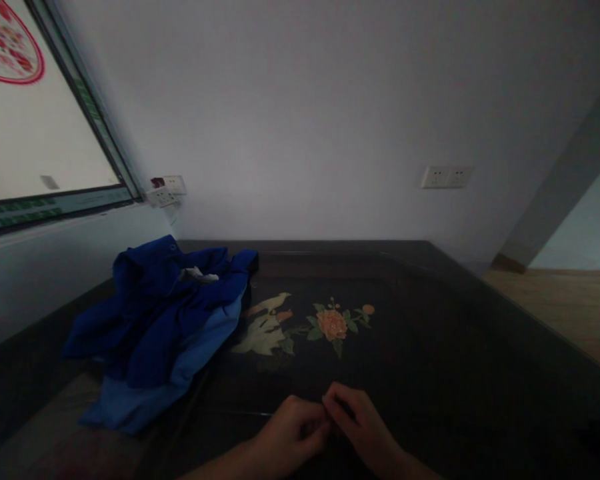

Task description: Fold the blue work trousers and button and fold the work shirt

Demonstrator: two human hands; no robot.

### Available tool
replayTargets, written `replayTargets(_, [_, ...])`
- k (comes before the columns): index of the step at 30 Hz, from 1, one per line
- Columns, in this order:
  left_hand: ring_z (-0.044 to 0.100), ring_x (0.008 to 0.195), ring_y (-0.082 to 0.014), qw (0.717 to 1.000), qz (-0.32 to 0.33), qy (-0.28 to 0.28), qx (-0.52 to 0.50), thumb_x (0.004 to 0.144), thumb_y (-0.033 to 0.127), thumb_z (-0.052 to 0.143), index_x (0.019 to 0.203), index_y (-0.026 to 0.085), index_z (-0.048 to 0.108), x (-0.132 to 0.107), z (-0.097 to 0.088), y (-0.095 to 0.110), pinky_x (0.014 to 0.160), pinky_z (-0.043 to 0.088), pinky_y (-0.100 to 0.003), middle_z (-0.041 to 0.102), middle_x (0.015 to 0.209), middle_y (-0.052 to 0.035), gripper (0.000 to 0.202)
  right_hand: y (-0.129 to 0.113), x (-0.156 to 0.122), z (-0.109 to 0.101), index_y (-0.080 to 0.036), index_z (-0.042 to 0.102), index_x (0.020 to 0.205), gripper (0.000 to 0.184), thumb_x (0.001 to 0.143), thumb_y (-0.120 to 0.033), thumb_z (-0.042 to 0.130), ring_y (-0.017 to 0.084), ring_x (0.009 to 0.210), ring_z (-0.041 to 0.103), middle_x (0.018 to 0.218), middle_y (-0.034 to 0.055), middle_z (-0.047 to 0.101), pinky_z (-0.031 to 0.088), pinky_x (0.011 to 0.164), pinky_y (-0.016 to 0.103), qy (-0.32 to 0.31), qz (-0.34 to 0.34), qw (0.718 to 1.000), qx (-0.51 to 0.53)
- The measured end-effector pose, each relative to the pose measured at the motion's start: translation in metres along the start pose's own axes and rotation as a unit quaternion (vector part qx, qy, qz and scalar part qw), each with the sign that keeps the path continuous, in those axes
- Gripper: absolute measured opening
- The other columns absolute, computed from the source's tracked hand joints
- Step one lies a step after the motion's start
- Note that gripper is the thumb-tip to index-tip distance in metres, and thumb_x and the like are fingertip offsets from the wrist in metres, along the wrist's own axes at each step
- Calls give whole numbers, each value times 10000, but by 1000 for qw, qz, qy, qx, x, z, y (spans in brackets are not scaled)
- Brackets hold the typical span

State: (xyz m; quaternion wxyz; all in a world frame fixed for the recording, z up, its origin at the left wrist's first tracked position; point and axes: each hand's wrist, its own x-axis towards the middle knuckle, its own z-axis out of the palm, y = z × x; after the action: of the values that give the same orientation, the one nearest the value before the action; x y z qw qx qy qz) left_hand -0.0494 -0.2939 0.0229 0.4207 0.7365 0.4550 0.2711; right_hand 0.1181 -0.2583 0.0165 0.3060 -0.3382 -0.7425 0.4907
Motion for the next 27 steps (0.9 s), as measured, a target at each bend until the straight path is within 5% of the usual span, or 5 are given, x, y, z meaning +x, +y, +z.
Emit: replayTargets(27, [360, 500, -75, 1000, 9, 12, -4, 803, 215, 463, 573, 167, 404, 0, 1, -1, 502, 270, -192, 400, 534, 45, 242, 5, 0, 1, -189, 486, 678, 483, 932, -587, 388, 124, 588, 460, 610, -27, 480, 346, 559, 227, 4, -7, 1000, -12])
